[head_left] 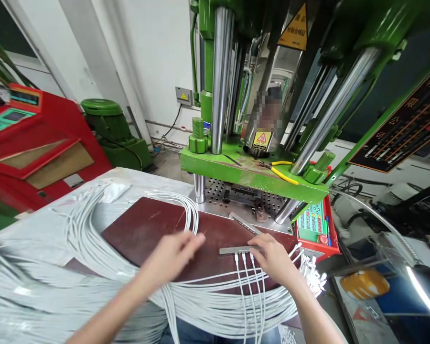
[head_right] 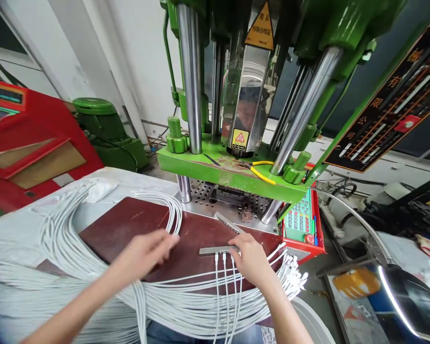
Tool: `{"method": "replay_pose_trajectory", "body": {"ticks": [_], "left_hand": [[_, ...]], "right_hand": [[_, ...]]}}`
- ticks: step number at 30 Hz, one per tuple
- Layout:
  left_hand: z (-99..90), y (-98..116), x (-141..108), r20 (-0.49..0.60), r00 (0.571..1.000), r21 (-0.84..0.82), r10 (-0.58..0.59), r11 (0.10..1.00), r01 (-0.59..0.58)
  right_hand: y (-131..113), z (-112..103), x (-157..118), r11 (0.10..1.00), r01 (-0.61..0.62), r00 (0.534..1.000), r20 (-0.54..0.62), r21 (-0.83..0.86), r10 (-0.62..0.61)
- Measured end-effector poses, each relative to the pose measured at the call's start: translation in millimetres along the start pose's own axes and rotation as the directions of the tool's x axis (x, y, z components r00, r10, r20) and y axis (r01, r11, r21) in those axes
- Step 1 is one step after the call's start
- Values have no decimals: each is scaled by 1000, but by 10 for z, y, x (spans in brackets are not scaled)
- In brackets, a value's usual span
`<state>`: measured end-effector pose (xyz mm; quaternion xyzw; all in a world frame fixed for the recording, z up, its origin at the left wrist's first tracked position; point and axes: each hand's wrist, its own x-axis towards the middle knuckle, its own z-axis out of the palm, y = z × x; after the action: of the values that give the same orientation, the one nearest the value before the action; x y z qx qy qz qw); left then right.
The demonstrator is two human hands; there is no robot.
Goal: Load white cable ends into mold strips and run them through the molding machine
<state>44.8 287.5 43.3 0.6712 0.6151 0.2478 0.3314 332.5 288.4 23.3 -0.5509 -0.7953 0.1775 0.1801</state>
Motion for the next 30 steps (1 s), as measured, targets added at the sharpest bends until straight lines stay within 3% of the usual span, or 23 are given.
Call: {"method": "replay_pose_trajectory", "body": {"ticks": [1,2,6,9,13,15,17,19,23,26,30], "left_hand": [[175,87,-121,176,984,19,31,999,-35],[323,164,-234,271,962,63,37,996,-56],[635,342,-546,504,863,102,27,991,-91],[731,395,-634,593,805,-5,23,1000,-25],[1016,440,-654,597,802,-171,-10,975,139],[1236,453,-635,641,767,-364,4,882,300],[1447,462,-591,693,720,-536,35,692,482],[1594,470,-527,693,719,-615,46,558,557],[1604,499,-380,650,758,-670,41,502,547],[1440,540,-239,635,772,-698,11,437,568],[1213,574,102,622,783,-716,15,415,561]], "right_hand": [[39,48,56,999,11,999,50,-35,-9],[70,89,103,998,18,996,94,-64,-12],[105,177,191,989,52,987,160,-136,-30],[89,161,190,987,69,985,167,-146,-44],[79,19,192,989,79,989,136,-123,-62],[71,-93,219,991,92,991,105,-101,-81],[57,-205,264,989,110,991,82,-98,-102],[40,-296,320,986,115,992,67,-124,-107],[29,-384,452,970,96,994,78,-223,-80],[39,-385,607,958,72,996,75,-278,-53],[74,-325,961,952,4,999,36,-305,7]]}}
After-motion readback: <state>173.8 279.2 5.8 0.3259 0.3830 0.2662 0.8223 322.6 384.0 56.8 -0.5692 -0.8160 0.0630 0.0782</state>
